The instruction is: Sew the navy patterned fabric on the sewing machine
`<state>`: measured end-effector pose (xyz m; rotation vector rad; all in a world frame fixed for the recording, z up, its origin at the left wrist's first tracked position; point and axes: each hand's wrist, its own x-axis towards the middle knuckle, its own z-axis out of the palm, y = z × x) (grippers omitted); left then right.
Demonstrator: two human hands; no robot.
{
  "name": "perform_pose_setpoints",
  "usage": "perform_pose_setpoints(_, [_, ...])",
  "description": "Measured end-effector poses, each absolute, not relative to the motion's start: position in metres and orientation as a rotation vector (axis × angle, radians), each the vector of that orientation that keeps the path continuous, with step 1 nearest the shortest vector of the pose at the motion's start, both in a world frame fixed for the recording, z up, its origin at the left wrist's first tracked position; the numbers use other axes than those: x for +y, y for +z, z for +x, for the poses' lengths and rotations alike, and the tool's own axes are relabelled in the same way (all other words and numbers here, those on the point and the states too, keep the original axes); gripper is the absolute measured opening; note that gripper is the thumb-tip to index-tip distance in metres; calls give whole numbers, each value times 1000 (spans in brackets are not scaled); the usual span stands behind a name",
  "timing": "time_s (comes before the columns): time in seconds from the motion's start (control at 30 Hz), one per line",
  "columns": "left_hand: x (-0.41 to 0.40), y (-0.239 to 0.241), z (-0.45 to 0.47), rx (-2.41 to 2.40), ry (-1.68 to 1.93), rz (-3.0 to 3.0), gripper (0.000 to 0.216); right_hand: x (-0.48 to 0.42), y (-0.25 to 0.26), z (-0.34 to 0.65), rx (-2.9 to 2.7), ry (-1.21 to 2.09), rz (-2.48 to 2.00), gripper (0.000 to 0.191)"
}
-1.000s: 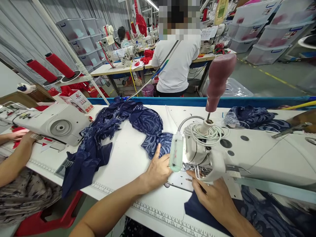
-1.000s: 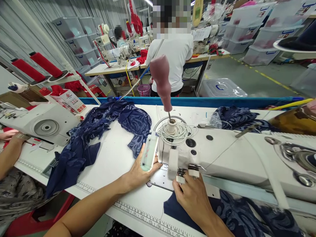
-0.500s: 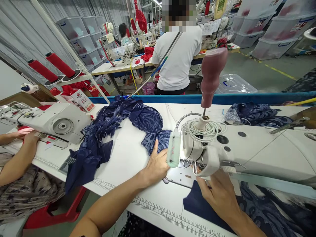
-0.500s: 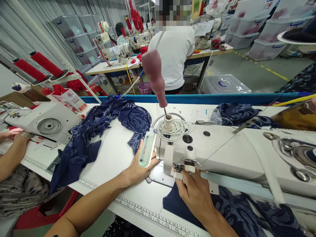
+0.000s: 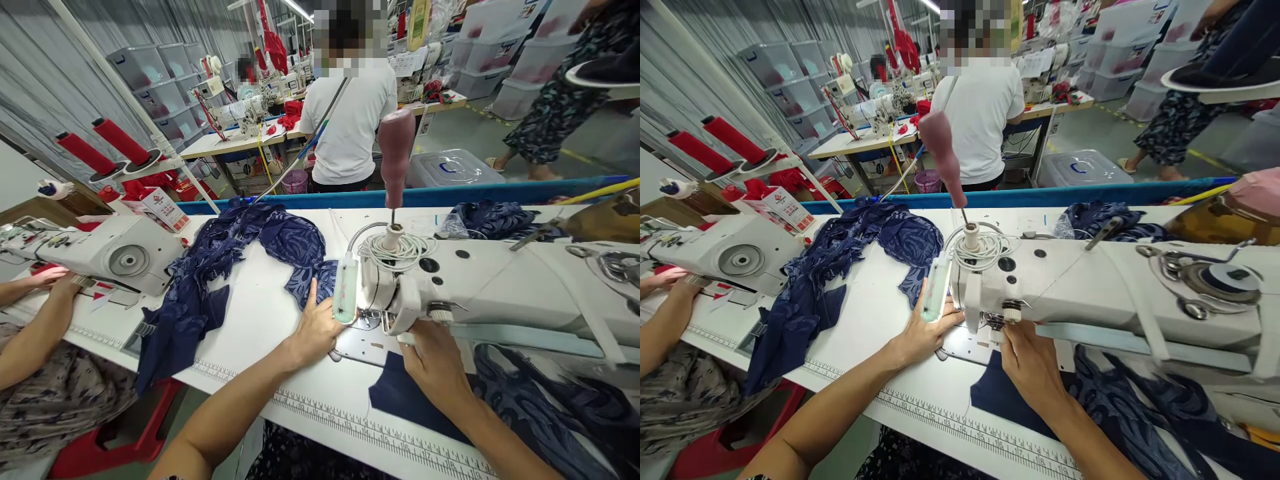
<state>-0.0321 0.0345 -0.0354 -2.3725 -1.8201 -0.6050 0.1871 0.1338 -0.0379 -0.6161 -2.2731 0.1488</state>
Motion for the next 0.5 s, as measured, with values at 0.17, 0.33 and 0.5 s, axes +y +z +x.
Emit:
perform_pose_setpoints(0.17, [34, -34, -32, -1854, -575, -2406, 58, 134, -39, 187, -2276, 163, -616, 19])
perform_pose_setpoints(0.33, [34, -34, -31, -1855, -562, -2382, 53, 130, -38, 188, -2259, 191, -596, 14])
perform_pose_setpoints(0.5, [34, -33, -28, -1831, -581, -2361, 49, 125, -37, 189, -2264, 205, -539, 12])
